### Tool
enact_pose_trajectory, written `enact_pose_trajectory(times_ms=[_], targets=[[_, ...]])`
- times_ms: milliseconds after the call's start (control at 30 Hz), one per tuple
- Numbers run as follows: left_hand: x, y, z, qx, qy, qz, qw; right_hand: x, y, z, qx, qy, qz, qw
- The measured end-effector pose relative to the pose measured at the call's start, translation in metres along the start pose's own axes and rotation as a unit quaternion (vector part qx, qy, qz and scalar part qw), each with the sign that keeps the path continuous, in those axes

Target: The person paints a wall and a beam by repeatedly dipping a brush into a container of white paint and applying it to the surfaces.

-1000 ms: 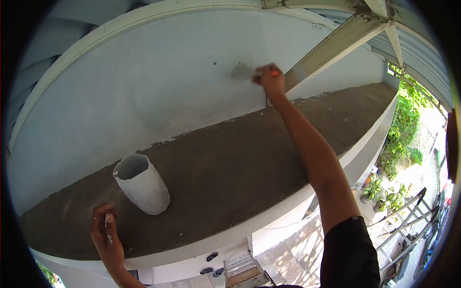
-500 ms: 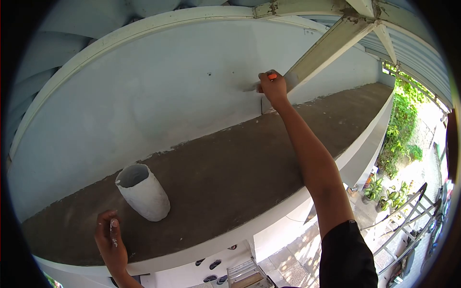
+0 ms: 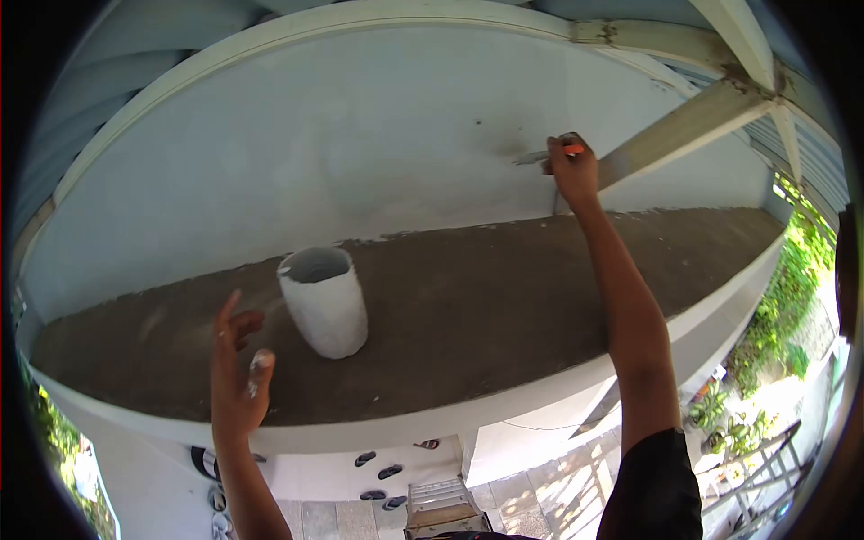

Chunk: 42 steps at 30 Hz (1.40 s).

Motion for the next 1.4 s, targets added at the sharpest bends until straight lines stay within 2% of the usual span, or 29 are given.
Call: enact_pose_trajectory(times_ms=[67,100,167,200,267,400,433,500,633,700,733,800,833,900,933,1000,1133,1200,1400], targets=[[0.004,0.000,-0.002,-0.036,0.016,-0.007,0.999,-0.009,-0.003,0.005,-0.011,0.022,-0.025,0.999],[0.006,0.001,-0.004,-0.020,0.023,-0.022,0.999,-0.009,-0.005,0.006,-0.021,0.028,-0.059,0.998],[0.012,-0.002,-0.005,-0.086,0.032,-0.034,0.995,-0.011,-0.009,0.007,-0.028,0.068,-0.059,0.996],[0.015,-0.004,-0.009,-0.076,0.041,-0.046,0.995,-0.012,-0.011,0.009,-0.037,0.068,-0.075,0.994],[0.020,-0.013,-0.018,-0.128,0.081,0.026,0.988,-0.017,-0.012,0.013,-0.049,0.078,-0.034,0.995],[0.035,-0.038,-0.030,-0.148,0.115,0.058,0.980,-0.018,-0.017,0.017,-0.050,0.090,-0.005,0.995],[0.039,-0.045,-0.031,-0.142,0.099,0.081,0.982,-0.015,-0.017,0.017,-0.053,0.089,-0.010,0.995],[0.041,-0.052,-0.030,-0.133,0.084,0.102,0.982,-0.014,-0.020,0.015,-0.051,0.170,0.061,0.982],[0.042,-0.059,-0.030,-0.100,0.075,0.046,0.991,-0.025,-0.023,0.018,-0.076,0.163,0.061,0.982],[0.043,-0.062,-0.028,-0.097,0.079,0.035,0.992,-0.042,-0.023,0.021,-0.120,0.063,-0.017,0.991],[0.043,-0.063,-0.027,-0.091,0.082,0.015,0.992,-0.047,-0.023,0.021,-0.122,0.063,-0.017,0.990],[0.044,-0.065,-0.028,-0.085,0.085,-0.006,0.993,-0.059,-0.024,0.018,-0.124,0.013,-0.123,0.985],[0.047,-0.064,-0.027,-0.084,0.087,-0.018,0.993,-0.067,-0.024,0.018,-0.126,0.014,-0.122,0.984],[0.047,-0.063,-0.027,-0.080,0.089,-0.026,0.992,-0.099,-0.029,0.019,-0.081,-0.010,-0.287,0.955],[0.046,-0.063,-0.027,-0.078,0.084,-0.023,0.993,-0.115,-0.031,0.019,-0.086,-0.009,-0.284,0.955],[0.046,-0.063,-0.025,-0.075,0.081,-0.017,0.994,-0.145,-0.038,0.020,-0.129,0.008,-0.363,0.923],[0.049,-0.059,-0.024,-0.067,0.073,-0.003,0.995,-0.190,-0.053,0.029,-0.208,-0.008,-0.370,0.905],[0.050,-0.057,-0.022,-0.061,0.070,0.003,0.996,-0.203,-0.062,0.035,-0.319,0.006,-0.349,0.881],[0.052,-0.057,-0.022,-0.064,0.048,0.022,0.997,-0.227,-0.082,0.051,-0.373,0.005,-0.309,0.875]])
Point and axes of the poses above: each hand's wrist, its own z-axis away from the middle knuckle, its own y-axis out of the back of the hand, x = y × z, the point moved 1 cm from there along -z, towards the middle knuckle, and after that the axes turned 2 degrees about -x, right-handed, at the moved point
